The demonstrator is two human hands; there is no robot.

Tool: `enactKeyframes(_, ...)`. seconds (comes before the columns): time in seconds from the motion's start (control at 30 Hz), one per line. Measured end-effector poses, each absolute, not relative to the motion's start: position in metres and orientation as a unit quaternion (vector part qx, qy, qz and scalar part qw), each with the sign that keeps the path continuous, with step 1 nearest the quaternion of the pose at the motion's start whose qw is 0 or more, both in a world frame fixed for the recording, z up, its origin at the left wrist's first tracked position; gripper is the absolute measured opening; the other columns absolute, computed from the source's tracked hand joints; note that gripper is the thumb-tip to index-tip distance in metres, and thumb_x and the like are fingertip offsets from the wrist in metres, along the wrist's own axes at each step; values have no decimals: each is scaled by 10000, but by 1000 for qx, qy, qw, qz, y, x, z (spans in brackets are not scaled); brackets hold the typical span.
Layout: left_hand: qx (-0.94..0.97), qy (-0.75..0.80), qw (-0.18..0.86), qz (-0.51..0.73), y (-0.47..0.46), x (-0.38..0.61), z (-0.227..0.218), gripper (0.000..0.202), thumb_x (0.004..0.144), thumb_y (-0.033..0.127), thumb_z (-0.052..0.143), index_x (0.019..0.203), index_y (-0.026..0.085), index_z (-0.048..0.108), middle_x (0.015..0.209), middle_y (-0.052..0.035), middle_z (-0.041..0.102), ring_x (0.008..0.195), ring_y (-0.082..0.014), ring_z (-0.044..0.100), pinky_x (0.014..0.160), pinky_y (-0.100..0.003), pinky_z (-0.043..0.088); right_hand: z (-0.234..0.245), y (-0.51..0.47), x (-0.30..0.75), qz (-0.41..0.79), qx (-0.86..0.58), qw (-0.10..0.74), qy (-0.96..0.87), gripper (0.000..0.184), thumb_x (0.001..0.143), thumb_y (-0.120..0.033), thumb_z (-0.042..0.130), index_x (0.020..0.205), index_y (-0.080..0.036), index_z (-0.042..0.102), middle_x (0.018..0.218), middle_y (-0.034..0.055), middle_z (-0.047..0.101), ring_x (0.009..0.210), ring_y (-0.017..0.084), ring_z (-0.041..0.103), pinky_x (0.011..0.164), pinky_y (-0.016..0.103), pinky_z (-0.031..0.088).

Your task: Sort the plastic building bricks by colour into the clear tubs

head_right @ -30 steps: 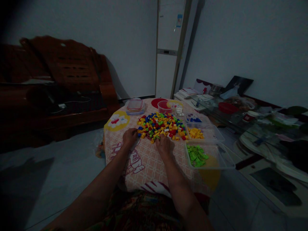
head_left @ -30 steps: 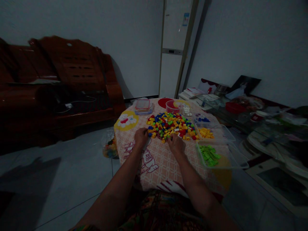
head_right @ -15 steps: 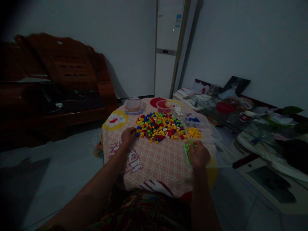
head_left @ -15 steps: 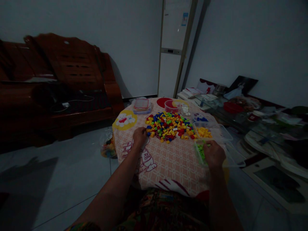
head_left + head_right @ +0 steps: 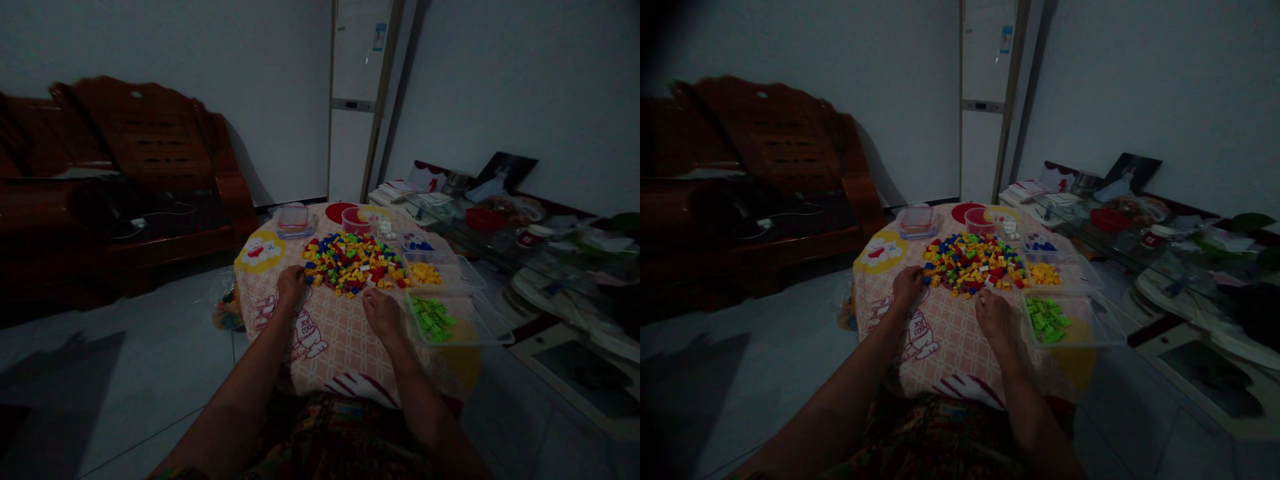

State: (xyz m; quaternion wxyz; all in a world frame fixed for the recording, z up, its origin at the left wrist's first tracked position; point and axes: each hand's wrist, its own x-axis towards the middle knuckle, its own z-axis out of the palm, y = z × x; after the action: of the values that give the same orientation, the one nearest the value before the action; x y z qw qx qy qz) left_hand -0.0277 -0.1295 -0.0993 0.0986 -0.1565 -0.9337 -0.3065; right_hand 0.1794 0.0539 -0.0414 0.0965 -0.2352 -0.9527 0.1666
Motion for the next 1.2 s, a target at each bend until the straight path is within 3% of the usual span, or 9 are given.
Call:
enactKeyframes(0.2, -162, -932, 101, -308, -130, -28, -101, 352, 887, 231, 501, 1100, 193, 778, 1136, -97, 754, 1082, -246, 660, 921, -320, 470, -46, 33, 134, 122, -227, 54, -965, 359, 1054, -439, 432, 1106, -234, 721, 1024, 94, 771, 959, 213, 720, 743, 266, 446)
enactKeyframes(0.37, -158, -932, 99, -312, -129, -30, -103, 345, 880, 214, 511, 1098, 192, 778, 1123, -96, 758, 1077, -244, 660, 922, -321, 468, -49, 25, 111, 99, -223, 37, -969, 370, 1050, -425, 444, 1102, -186, 722, 1068, 141, 757, 1012, 241, 717, 802, 297, 485)
enactKeyframes(0.57, -161, -927, 105, -322, -130, -30, -104, 349, 877, 217, 509, 1102, 202, 776, 1130, -93, 757, 1083, -244, 657, 933, -327, 468, -57, 28, 110, 98, -230, 40, -967, 337, 1049, -411, 437, 1188, -225, 680, 1112, 121, 750, 1019, 236, 711, 810, 307, 486)
enactKeyframes(0.7, -159, -927, 103, -323, -130, -29, -104, 352, 876, 226, 513, 1112, 193, 772, 1154, -100, 751, 1089, -248, 656, 938, -331, 468, -53, 35, 123, 121, -250, 68, -958, 319, 1053, -363, 425, 1229, -232, 657, 1091, 99, 755, 1009, 212, 707, 779, 272, 458)
enactKeyframes(0.97, -160, -928, 107, -319, -130, -30, -104, 363, 863, 220, 512, 1112, 202, 777, 1139, -94, 753, 1066, -243, 654, 929, -332, 470, -45, 60, 164, 177, -257, 111, -943, 237, 1004, -254, 528, 1122, -190, 724, 1019, 91, 775, 917, 188, 706, 722, 244, 411)
enactKeyframes(1.2, -158, -933, 102, -308, -130, -27, -97, 371, 864, 221, 499, 1102, 196, 783, 1123, -102, 755, 1075, -252, 654, 931, -334, 468, -37, 103, 213, 163, -307, 176, -921, 240, 987, -335, 556, 1026, -206, 755, 906, 74, 772, 838, 192, 702, 702, 250, 415)
